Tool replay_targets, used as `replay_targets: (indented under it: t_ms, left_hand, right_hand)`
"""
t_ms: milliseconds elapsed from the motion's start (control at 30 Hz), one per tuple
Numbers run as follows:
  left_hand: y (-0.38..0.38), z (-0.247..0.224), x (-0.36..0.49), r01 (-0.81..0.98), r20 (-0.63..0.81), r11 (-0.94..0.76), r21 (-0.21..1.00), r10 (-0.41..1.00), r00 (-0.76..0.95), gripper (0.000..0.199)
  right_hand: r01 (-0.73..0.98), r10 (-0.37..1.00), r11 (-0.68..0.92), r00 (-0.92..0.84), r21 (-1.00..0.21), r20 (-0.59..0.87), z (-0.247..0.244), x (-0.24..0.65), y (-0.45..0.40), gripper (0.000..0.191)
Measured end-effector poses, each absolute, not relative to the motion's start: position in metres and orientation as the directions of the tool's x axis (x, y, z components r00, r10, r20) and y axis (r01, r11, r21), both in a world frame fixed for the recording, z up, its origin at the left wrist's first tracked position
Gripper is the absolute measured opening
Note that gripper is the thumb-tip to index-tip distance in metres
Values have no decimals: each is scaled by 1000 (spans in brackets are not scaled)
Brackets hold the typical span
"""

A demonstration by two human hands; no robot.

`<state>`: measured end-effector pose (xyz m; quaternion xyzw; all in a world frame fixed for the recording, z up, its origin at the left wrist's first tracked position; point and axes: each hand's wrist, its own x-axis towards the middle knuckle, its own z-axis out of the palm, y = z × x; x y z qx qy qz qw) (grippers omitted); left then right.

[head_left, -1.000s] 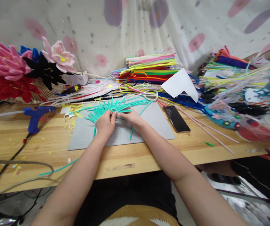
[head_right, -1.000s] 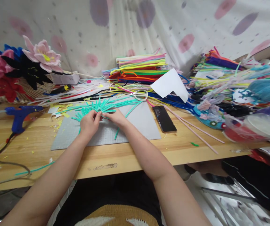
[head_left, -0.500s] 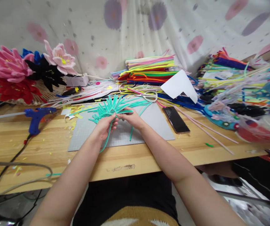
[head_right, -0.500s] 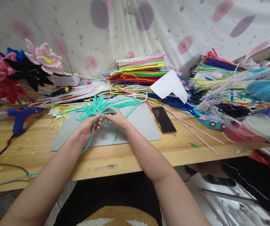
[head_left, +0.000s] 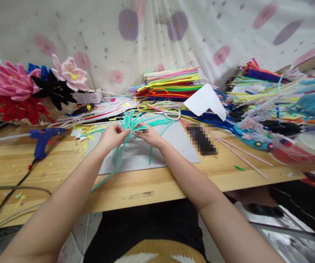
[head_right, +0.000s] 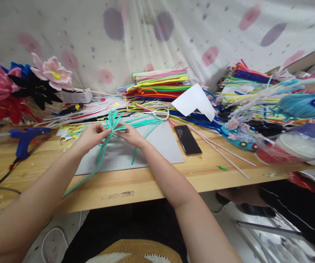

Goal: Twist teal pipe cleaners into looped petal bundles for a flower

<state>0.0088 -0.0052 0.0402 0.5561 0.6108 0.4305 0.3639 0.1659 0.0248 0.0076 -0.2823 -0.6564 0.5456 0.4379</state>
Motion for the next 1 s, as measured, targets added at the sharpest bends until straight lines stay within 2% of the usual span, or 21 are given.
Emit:
replay_targets:
  t_ms: [100,200,367,500,733,867,1000]
  left_hand:
    - [-10,47,9,235,-128,136,962,991,-51,28]
    - [-12,47,10,95,-256,250,964,964,65,27]
    - [-6,37,7,-85,-363,388,918,906,216,15]
    - [-1,34,1,-110,-318,355,928,911,261,13]
    - [-1,37,0,-70,-265,288,955,937,228,15]
    - [1,36,-5,-87,-202,219,972,964,173,19]
    - [2,35,-9,-84,-123,127,988,991,51,24]
  right_hand:
    - [-101,812,286,-502,-953,297,12,166,26,25]
    - [-89,772,265,-577,-960,267,13,169,27,26]
    - [-85,769,248,-589,-965,250,11,170,33,24]
    - [-127,772,182,-596,-975,221,16,165,36,24]
    - [-167,828,57,-543,-984,140,21,159,35,23]
    - [-89,829,32,-554,-995,76,30,165,39,21]
    - [43,751,23,-661,-999,-11,42,175,43,28]
